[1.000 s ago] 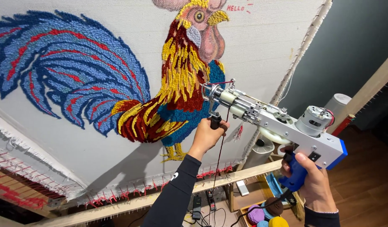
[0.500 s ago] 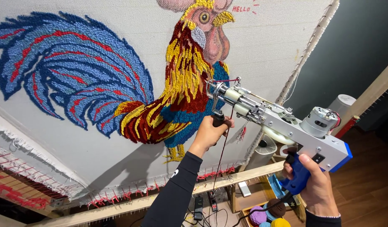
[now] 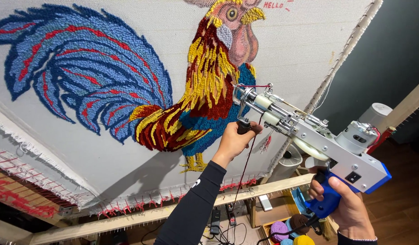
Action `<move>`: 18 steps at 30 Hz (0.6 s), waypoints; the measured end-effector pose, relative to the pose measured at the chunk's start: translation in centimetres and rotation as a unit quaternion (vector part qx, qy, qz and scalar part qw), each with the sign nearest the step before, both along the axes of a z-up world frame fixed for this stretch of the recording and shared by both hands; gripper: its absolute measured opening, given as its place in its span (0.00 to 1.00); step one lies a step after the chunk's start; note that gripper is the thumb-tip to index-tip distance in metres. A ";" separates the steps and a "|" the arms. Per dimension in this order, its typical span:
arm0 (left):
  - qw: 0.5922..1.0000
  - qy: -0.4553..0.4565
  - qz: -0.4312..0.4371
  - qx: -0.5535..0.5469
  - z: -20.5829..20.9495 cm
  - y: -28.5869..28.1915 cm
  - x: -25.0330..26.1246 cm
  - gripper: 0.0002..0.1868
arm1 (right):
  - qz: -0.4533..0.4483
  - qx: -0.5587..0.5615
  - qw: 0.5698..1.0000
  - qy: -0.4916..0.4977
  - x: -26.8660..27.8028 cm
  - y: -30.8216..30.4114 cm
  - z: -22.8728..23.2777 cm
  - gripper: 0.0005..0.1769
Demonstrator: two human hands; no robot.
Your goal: The person uses an electric tufting gun to punch red yarn into a fabric stretched on a wooden frame, filling in the yellow and red body area of a rooster design. They select a red yarn ball from a tray, thread the gun, tuft along the outline, and press loose fibers by hand.
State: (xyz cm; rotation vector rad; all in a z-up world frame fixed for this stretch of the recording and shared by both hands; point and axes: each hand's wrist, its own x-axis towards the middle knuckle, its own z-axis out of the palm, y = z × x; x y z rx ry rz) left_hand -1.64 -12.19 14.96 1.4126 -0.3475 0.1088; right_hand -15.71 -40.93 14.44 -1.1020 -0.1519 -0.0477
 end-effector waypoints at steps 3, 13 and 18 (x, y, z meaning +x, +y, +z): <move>1.000 0.018 -0.018 -0.008 0.3 0.2 -0.4 0.11 | -0.025 -0.010 0.999 0.031 -0.2 0.2 0.2 0.31; 0.999 0.014 -0.005 -0.029 -0.9 1.3 -0.2 0.12 | -0.031 -0.014 0.997 0.074 -0.9 3.1 1.7 0.30; 0.999 -0.002 -0.009 -0.054 -1.9 1.3 0.4 0.13 | 0.044 0.038 0.995 0.087 0.9 0.0 -2.9 0.29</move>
